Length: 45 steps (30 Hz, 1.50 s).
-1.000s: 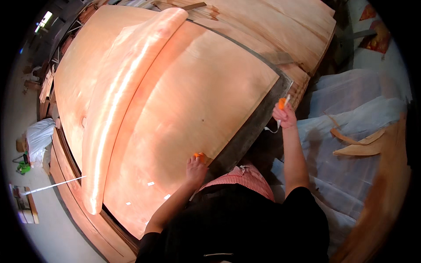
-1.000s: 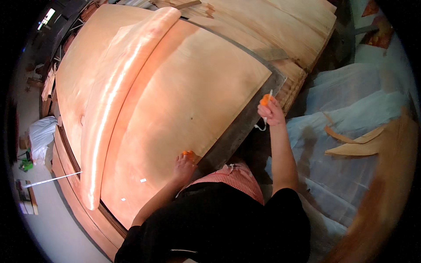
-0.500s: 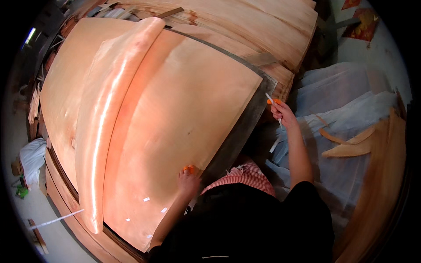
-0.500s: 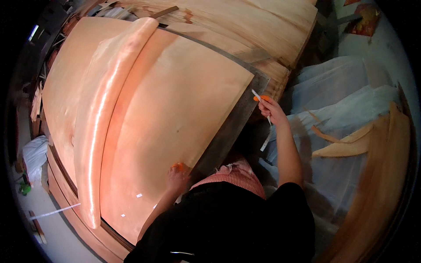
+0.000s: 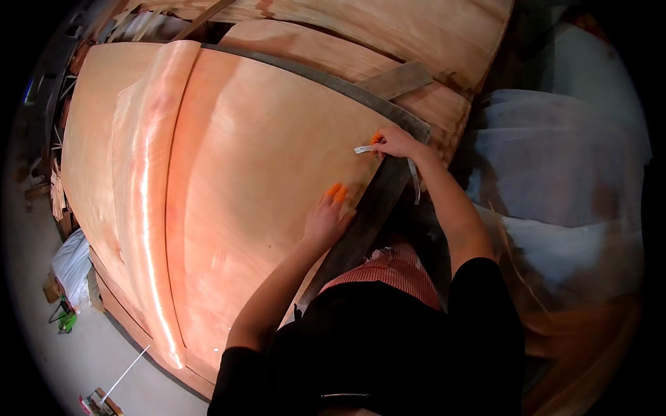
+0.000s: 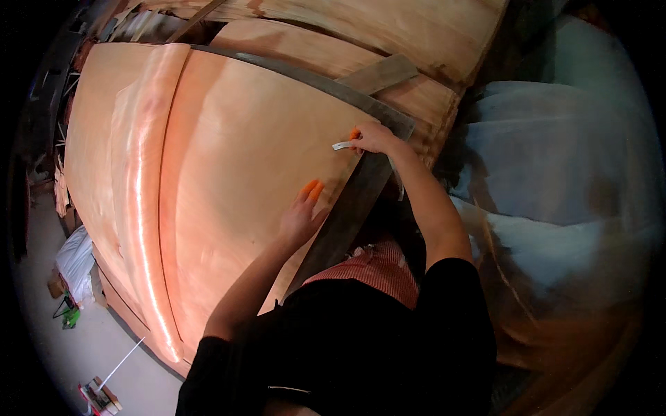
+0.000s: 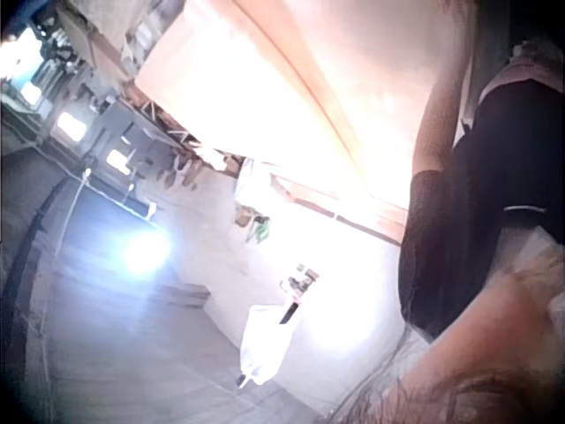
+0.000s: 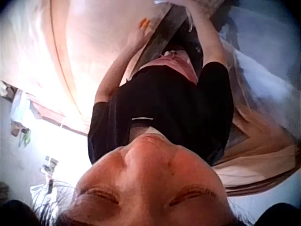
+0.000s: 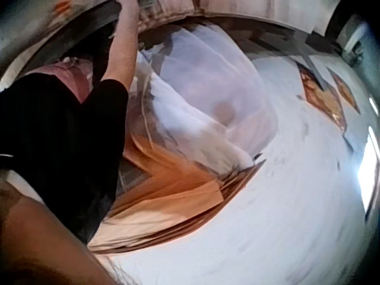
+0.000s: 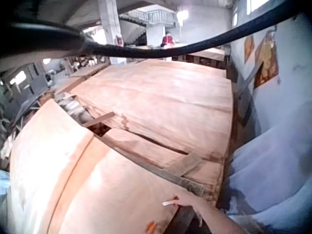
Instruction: The person applies small strips of white tape to the surface of a large, curved wooden panel. They repeatedly lift the edge of a protective orange sheet covering the wood, place a tape strip on the exposed surface, and smooth it down. The person works methodically across the panel, handling the tape and sheet with both hands.
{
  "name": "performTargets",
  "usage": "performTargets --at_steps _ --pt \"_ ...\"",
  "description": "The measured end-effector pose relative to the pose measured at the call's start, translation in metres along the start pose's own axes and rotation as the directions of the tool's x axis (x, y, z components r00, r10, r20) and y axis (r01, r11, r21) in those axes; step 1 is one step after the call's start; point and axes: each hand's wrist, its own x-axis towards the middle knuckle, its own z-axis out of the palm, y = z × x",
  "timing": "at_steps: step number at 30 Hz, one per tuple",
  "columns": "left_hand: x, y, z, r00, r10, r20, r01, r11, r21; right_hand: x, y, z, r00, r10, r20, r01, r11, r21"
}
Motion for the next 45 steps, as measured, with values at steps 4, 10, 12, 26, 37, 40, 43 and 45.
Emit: performTargets --at_steps 4,10,12,26,37,40,43,45 --pt "0.074 0.021 0.017 0.999 0.034 -0.022 -0.029 0.982 0.188 0.001 -0.005 -0.008 0.999 0.02 0.033 -0.019 0.999 -0.029" --pt "0.109 0.038 0.026 0.98 -0.103 0.17 0.016 0.894 0.447 -0.017 -0.019 -0.024 1.0 0.023 0.005 -0.022 0.995 -0.094" --pt "0.112 0.039 0.025 0.972 -0.122 0.2 0.018 0.889 0.458 -0.022 -0.027 -0.032 0.999 0.038 -0.037 -0.047 0.957 -0.287" --pt "0.106 0.014 0.043 0.995 0.025 -0.096 0.006 0.951 0.309 0.053 -0.055 -0.067 0.941 -0.272 0.199 0.268 0.962 0.049" --pt "0.125 -0.032 0.007 0.943 -0.042 -0.329 0.185 0.89 0.416 0.085 -0.076 -0.023 0.97 -0.02 0.24 0.054 0.99 -0.134" --pt "0.129 -0.023 0.003 0.954 -0.111 -0.278 0.217 0.896 0.387 0.081 -0.078 -0.023 0.98 -0.155 0.127 0.196 0.875 -0.443" --pt "0.132 -0.013 -0.006 0.961 -0.154 -0.231 0.23 0.906 0.354 0.086 -0.079 -0.014 0.967 -0.247 0.055 0.21 0.664 -0.718" --pt "0.132 -0.015 -0.006 0.962 -0.142 -0.233 0.222 0.904 0.365 0.091 -0.086 -0.011 0.962 -0.257 0.09 0.228 0.578 -0.783"
